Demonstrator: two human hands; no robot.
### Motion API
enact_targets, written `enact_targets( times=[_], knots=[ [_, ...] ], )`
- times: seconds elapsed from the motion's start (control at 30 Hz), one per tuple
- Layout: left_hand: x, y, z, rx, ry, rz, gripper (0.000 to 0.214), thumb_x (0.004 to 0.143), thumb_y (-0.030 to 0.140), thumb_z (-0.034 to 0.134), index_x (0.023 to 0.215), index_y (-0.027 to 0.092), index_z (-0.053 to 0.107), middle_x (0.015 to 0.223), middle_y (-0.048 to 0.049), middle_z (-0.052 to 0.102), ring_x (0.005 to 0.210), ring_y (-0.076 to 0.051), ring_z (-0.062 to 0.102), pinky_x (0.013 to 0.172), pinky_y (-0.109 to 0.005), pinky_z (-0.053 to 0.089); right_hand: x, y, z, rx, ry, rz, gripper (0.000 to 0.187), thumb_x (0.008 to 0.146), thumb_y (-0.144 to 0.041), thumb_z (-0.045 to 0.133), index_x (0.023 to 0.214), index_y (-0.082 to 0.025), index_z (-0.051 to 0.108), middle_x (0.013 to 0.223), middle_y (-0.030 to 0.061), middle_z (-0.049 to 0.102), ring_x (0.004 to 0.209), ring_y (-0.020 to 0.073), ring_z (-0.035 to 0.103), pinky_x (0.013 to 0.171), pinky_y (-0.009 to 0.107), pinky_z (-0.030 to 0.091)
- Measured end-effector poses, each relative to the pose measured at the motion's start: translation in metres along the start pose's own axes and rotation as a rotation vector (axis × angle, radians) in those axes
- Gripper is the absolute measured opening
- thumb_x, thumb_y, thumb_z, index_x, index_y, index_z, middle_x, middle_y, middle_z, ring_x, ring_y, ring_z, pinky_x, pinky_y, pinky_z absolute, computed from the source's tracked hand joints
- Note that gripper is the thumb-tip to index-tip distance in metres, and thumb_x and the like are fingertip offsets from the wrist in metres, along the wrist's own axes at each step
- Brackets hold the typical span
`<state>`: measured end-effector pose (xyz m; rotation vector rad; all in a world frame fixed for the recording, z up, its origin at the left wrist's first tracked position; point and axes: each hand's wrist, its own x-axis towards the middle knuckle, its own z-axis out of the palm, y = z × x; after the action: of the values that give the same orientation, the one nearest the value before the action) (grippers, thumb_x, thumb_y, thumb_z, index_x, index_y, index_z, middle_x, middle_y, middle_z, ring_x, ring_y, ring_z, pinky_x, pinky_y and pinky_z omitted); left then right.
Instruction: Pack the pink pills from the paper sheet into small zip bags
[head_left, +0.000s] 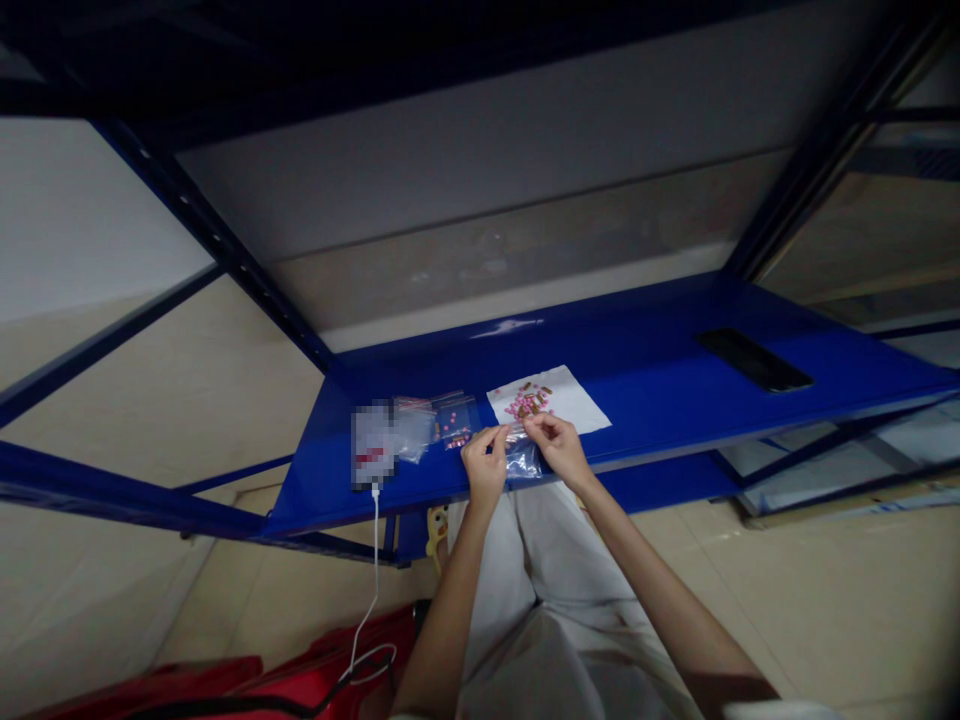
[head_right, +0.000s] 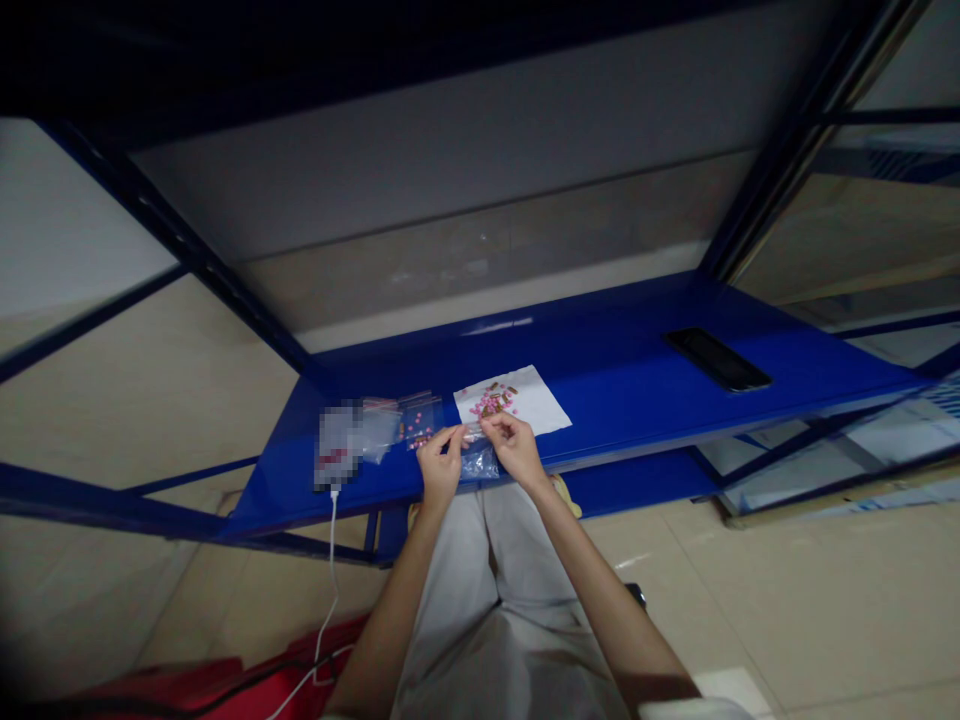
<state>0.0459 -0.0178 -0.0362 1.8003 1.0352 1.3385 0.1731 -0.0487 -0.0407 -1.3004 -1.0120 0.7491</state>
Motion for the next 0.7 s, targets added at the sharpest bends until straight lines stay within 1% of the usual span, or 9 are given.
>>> enact_targets(
  times=[0.1,0.2,0.3,0.37,0.47,0.6,0.7],
  knots=[
    [0.0008,0.0018,0.0004,-0.039,0.001,-0.028,0.023,0.079,0.031,0.054,0.068,0.017,0.069,0.055,-0.0002,0.060,0.053,-0.013,0.054,0.058,-0.024,0.043,0.0000,-0.0022,0.0005,0.037,0.011,0.030,0.030,0.068,-0.048,0.063,0.068,-0.018,0.063,0.065,0.0026,0.065,0.061,0.0169,0.058,0.060,0.029,0.047],
    [0.0026,0.0013,0.0012,-0.114,0.030,-0.118,0.020,0.075,0.033,0.059,0.075,0.016,0.070,0.056,0.0000,0.062,0.053,-0.012,0.055,0.057,-0.023,0.043,0.0001,-0.0042,0.0004,0.069,0.007,0.049,0.030,0.068,-0.047,0.064,0.073,-0.018,0.065,0.072,0.0041,0.068,0.068,0.0191,0.061,0.066,0.031,0.048],
    [0.0045,-0.0016,0.0020,-0.173,0.083,-0.194,0.019,0.071,0.033,0.063,0.071,0.014,0.068,0.056,0.0003,0.062,0.053,-0.012,0.055,0.056,-0.022,0.043,0.0002,-0.0041,-0.0010,0.064,-0.028,0.026,0.030,0.072,-0.046,0.061,0.079,-0.018,0.068,0.082,0.0055,0.069,0.077,0.0210,0.062,0.073,0.033,0.048],
    [0.0054,-0.0033,0.0019,-0.190,0.107,-0.212,0.019,0.070,0.032,0.064,0.067,0.014,0.067,0.054,0.0008,0.061,0.052,-0.011,0.055,0.056,-0.022,0.043,0.0001,-0.0036,-0.0023,0.062,-0.056,0.005,0.031,0.076,-0.045,0.057,0.083,-0.018,0.069,0.089,0.0060,0.070,0.083,0.0217,0.062,0.077,0.034,0.047],
    [0.0060,-0.0030,0.0004,-0.176,0.086,-0.187,0.021,0.073,0.033,0.061,0.064,0.014,0.066,0.053,0.0008,0.061,0.053,-0.011,0.056,0.057,-0.022,0.043,0.0000,-0.0035,-0.0031,0.048,-0.053,-0.009,0.030,0.078,-0.044,0.055,0.083,-0.018,0.069,0.091,0.0063,0.070,0.084,0.0223,0.063,0.077,0.034,0.047],
    [0.0046,0.0014,-0.0016,-0.105,0.042,-0.116,0.029,0.081,0.033,0.051,0.066,0.015,0.067,0.056,-0.0004,0.062,0.059,-0.012,0.058,0.063,-0.022,0.044,-0.0004,-0.0027,-0.0020,-0.011,0.031,-0.030,0.030,0.077,-0.043,0.056,0.080,-0.017,0.069,0.083,0.0066,0.070,0.079,0.0225,0.062,0.075,0.033,0.047],
    [0.0023,0.0037,-0.0012,-0.025,0.070,-0.085,0.029,0.082,0.032,0.050,0.068,0.015,0.067,0.056,-0.0001,0.062,0.059,-0.012,0.058,0.064,-0.021,0.043,-0.0012,-0.0009,-0.0013,-0.053,0.042,-0.051,0.029,0.078,-0.042,0.055,0.080,-0.017,0.069,0.082,0.0060,0.069,0.079,0.0213,0.062,0.074,0.032,0.046]
  ],
)
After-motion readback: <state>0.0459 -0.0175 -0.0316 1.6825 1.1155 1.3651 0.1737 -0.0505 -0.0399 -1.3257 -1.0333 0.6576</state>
